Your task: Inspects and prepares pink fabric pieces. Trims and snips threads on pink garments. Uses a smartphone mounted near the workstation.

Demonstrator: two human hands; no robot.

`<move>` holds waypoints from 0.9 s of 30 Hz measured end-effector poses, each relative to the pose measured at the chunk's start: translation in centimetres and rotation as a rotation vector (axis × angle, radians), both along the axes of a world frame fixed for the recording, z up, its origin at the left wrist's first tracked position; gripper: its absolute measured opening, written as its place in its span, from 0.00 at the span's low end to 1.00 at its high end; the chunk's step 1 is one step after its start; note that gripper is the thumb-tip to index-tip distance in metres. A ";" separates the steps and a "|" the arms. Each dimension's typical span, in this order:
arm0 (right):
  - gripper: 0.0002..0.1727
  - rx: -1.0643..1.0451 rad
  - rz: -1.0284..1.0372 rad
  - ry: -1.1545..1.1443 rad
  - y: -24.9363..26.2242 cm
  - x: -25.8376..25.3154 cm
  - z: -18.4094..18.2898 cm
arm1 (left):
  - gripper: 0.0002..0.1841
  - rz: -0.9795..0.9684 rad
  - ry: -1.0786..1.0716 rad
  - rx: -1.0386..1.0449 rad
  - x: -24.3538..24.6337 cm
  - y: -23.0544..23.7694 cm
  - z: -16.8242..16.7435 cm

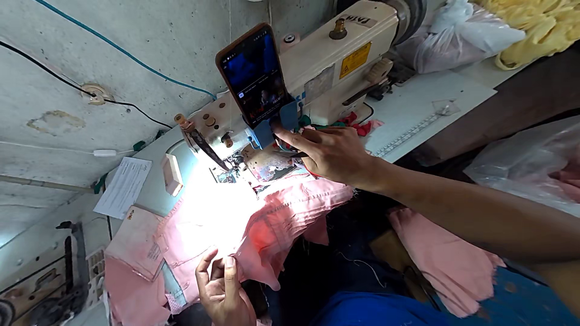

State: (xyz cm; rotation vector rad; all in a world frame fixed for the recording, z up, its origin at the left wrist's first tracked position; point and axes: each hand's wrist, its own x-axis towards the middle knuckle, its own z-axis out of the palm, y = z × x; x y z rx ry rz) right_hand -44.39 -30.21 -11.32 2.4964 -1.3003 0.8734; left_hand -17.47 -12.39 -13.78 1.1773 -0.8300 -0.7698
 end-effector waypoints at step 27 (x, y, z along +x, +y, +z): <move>0.30 -0.103 -0.037 -0.083 -1.4 -0.1 4.2 | 0.16 -0.015 0.008 -0.015 0.1 0.1 -0.2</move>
